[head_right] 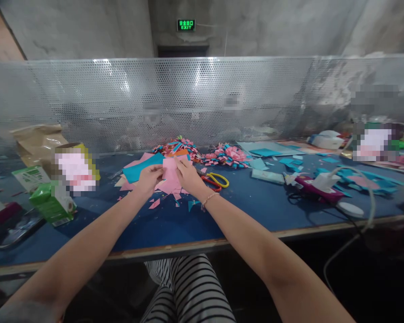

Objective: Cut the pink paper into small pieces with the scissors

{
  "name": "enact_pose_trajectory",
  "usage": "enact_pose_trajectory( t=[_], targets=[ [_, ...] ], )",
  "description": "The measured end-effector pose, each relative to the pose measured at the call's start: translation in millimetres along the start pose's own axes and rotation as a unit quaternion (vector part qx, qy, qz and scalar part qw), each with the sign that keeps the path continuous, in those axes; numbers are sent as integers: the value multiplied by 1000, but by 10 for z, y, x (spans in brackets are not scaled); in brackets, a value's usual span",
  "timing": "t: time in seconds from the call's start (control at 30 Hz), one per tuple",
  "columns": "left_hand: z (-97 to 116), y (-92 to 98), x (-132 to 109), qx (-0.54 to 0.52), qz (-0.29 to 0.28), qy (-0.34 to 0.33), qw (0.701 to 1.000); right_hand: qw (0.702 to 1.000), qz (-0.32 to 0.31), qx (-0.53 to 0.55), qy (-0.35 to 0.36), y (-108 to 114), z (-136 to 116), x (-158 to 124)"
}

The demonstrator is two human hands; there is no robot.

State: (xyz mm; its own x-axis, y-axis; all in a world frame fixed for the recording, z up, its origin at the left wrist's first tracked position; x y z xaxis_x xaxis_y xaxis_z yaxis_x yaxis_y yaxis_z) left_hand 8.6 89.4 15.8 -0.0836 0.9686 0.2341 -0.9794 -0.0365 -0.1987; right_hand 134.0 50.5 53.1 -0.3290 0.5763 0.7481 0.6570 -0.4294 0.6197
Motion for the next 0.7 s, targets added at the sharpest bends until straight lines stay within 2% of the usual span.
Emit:
enact_pose_trajectory(
  t=[0.13,0.33,0.53,0.7],
  targets=[
    [17,17,9,11,8,-12,1000,1000,-2,-8,0,-2,8,-2],
    [57,35,19,71,11,-54,996,998,-43,-28,40,-97,-50,-39],
    [63,36,22,72,11,-65,995,994,-75,-32,74,-148,-140,-66],
    [97,31,-21,49,27,-58,997,991,-109,-21,76,-240,-105,-86]
  ],
)
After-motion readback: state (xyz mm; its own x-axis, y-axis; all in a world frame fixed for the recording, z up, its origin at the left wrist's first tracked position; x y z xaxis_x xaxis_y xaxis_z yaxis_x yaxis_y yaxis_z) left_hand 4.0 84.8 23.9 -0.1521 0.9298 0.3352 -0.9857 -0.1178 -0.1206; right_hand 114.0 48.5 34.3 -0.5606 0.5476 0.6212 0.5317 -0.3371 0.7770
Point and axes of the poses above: each hand's wrist, its own x-axis towards the middle knuckle, its own y-axis out of the back of the hand, z = x × y, the point moved 8 cm from there along x, towards the middle knuckle, and after that the axes turned 1 degree about x, right-handed, at the moved point
